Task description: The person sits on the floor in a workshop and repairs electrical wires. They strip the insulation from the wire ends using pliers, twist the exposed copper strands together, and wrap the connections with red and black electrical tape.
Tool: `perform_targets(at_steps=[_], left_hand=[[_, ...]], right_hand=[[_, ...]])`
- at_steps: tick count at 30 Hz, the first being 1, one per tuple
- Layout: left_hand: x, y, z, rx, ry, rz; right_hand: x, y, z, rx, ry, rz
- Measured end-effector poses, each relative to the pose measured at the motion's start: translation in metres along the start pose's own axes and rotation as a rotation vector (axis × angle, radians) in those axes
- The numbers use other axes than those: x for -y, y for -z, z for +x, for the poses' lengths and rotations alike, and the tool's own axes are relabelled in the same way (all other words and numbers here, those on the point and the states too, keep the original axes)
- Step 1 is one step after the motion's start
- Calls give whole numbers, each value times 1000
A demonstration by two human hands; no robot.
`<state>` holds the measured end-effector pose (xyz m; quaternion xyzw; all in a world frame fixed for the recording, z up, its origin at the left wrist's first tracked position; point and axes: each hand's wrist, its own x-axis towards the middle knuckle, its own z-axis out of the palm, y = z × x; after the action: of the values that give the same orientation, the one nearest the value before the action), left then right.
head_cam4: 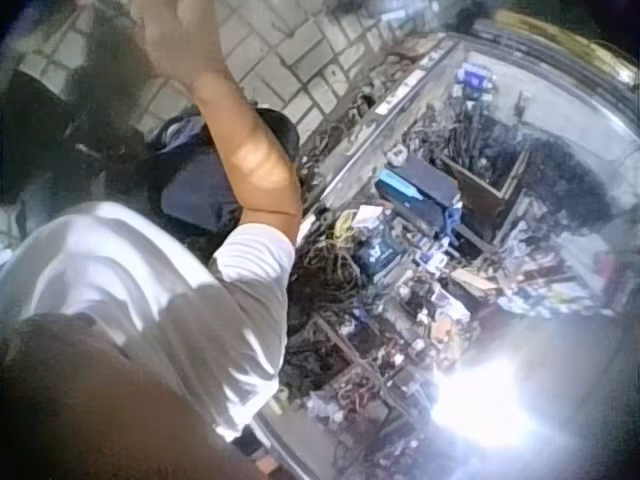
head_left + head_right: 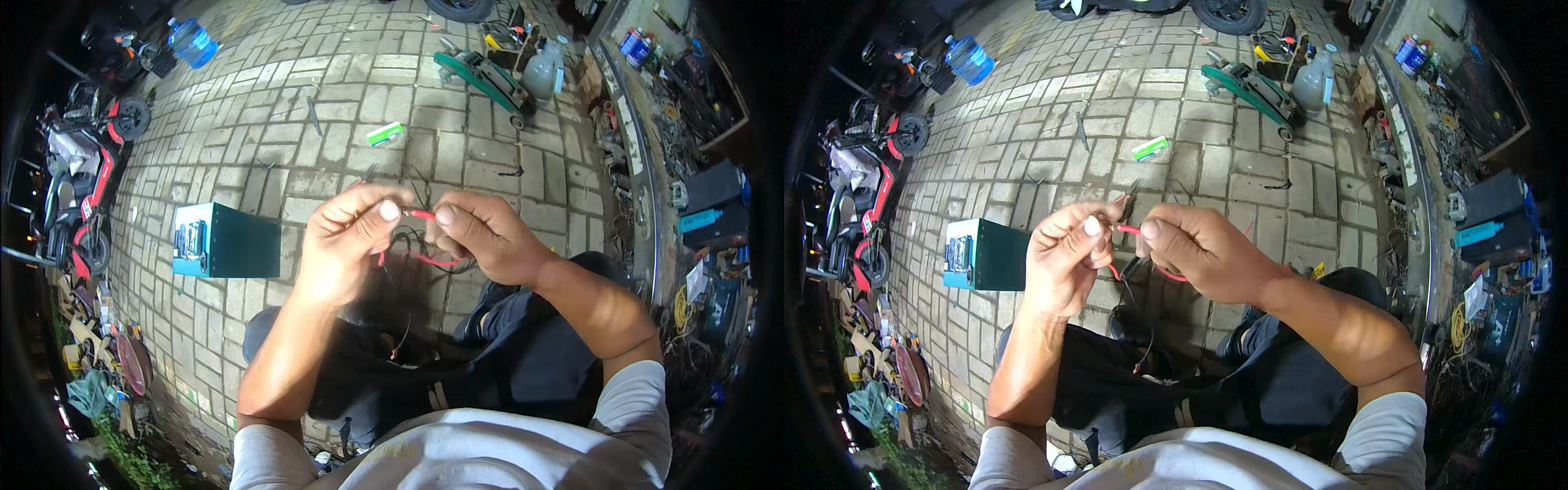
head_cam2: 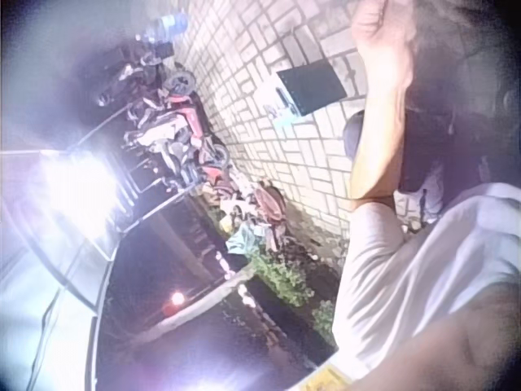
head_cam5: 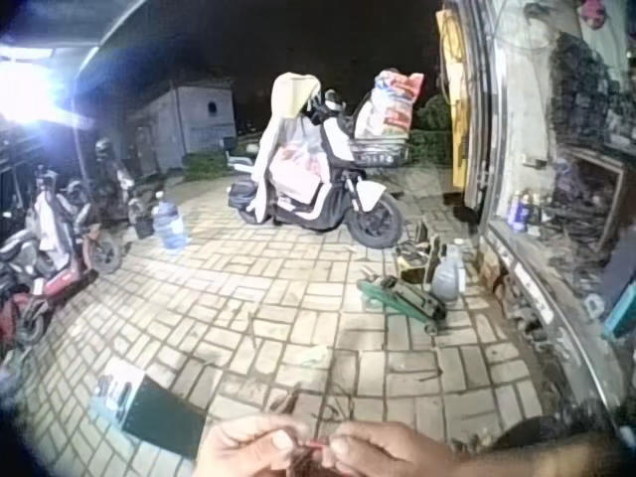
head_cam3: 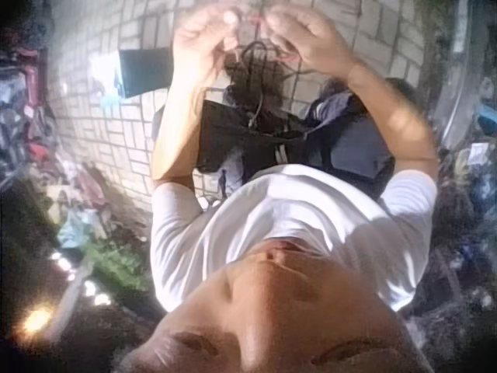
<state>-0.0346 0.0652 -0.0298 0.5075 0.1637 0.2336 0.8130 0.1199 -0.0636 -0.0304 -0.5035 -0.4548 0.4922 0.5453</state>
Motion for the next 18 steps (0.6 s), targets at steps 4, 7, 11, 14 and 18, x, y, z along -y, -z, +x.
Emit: perform_targets(at_steps=[4,7,11,14,18], left_hand=[[2,-13,-12,83,-73,181],[8,-19,-17,229,-140,376],[13,-34,-18,-60,-109,246],[18,-33,-13,-203,1,107],[12,-28,-13,-119,-47,60]], right_hand=[[4,4,-17,126,-269,430],[3,5,-31,198,-382,733],[-6,-8,-32,-139,114,-149],[-1,-12,-25,-339,580,-993],[4,-9,-28,-327,475,-730]])
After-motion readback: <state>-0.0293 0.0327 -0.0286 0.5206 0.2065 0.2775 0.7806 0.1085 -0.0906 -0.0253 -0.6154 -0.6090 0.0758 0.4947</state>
